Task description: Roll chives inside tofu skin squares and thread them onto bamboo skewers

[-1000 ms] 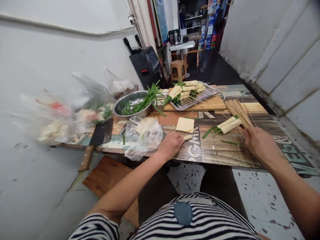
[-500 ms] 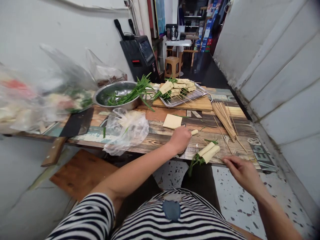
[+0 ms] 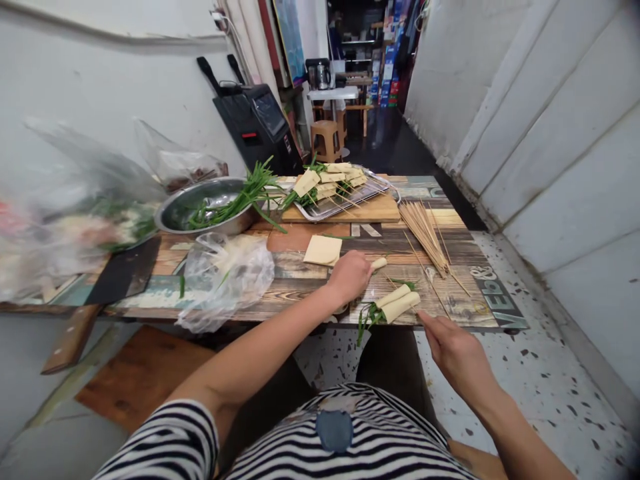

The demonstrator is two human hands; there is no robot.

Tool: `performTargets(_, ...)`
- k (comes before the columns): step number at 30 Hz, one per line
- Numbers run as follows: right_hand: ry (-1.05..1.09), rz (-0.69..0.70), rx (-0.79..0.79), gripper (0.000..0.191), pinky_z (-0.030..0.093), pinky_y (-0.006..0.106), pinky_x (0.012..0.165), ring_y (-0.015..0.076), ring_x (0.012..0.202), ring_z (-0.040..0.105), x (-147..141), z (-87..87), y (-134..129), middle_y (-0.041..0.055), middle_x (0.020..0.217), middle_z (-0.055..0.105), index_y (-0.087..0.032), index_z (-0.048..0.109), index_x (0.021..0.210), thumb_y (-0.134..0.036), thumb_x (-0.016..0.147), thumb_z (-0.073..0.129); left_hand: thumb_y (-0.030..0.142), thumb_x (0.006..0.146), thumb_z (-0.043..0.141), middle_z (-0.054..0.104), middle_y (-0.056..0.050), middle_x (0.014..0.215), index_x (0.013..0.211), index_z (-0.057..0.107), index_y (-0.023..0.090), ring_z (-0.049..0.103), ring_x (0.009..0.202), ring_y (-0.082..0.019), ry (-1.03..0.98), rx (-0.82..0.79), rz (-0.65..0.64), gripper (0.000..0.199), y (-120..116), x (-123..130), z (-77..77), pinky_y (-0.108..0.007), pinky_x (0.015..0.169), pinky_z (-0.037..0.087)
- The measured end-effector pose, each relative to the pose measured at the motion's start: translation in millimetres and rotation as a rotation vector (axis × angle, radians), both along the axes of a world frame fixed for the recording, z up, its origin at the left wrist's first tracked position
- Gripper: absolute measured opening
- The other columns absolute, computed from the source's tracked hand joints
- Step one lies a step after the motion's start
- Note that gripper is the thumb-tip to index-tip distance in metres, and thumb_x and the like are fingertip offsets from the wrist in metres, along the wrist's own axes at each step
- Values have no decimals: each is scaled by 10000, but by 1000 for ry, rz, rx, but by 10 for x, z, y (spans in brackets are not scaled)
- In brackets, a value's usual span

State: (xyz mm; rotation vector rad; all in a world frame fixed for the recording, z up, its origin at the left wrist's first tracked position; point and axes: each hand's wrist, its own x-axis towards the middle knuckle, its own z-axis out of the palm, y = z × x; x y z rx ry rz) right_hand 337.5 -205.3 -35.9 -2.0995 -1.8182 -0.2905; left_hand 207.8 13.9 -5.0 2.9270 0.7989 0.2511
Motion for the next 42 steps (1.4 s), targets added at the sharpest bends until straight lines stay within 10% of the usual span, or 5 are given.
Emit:
performTargets(29, -9, 24, -57, 347, 459, 231, 612, 154, 705, 650, -4, 128, 243, 76, 852, 699, -157, 661, 1049, -172, 933, 334, 221, 896, 504, 638, -83, 743, 722, 668, 130, 585, 799, -202, -95, -68, -108, 256, 85, -12, -29, -318, 765, 445)
performTargets(42, -116, -5, -246, 271, 357, 257, 569, 156, 677, 622, 32, 193, 795, 45, 803, 681, -176, 659, 990, -163, 919, 398, 172, 905, 446, 668, -72, 749, 672, 650, 146, 599, 785, -172, -119, -139, -163, 311, 134, -17, 11, -288, 774, 451)
